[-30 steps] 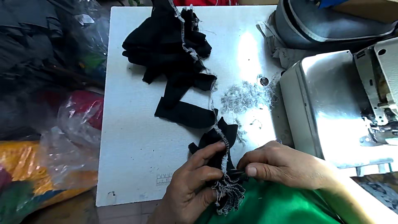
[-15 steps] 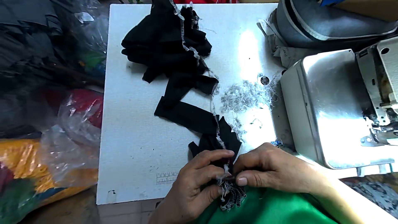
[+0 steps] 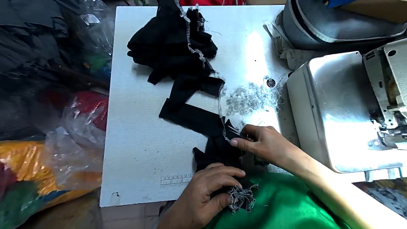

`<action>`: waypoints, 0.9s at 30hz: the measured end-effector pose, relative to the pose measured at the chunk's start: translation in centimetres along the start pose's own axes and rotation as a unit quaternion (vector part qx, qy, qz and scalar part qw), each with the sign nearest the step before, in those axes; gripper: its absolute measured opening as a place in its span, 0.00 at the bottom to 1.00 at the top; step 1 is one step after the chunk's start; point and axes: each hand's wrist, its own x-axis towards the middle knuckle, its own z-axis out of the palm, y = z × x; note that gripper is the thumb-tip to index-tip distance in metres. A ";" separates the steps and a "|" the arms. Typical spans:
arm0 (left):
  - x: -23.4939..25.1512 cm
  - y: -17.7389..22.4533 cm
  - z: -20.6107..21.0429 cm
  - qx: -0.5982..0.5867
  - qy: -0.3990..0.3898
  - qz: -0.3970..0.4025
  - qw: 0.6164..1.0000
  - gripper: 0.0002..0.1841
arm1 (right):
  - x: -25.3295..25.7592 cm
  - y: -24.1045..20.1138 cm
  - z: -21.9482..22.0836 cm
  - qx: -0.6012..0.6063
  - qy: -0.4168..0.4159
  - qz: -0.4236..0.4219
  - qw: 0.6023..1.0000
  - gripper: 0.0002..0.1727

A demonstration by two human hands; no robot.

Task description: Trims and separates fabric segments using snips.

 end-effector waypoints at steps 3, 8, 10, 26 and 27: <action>0.0 -0.1 0.1 -0.001 -0.004 0.002 1.000 0.19 | 0.7 -0.5 0.1 -0.064 -0.061 0.006 0.996 0.25; -0.1 0.4 -0.2 0.023 0.037 -0.008 0.999 0.17 | 0.5 -0.4 -0.3 -0.051 -0.064 -0.061 0.995 0.09; -0.2 0.7 -0.9 0.008 0.090 -0.005 0.996 0.16 | -0.2 -0.5 -0.9 0.039 -0.040 -0.091 0.994 0.06; 2.3 2.9 -0.2 0.030 0.156 -0.032 0.987 0.11 | -2.8 -0.6 -0.7 0.117 -0.006 -0.219 0.969 0.11; 2.4 2.8 -0.1 0.028 0.168 -0.041 0.985 0.11 | -2.8 -0.6 -0.7 0.110 -0.008 -0.225 0.968 0.11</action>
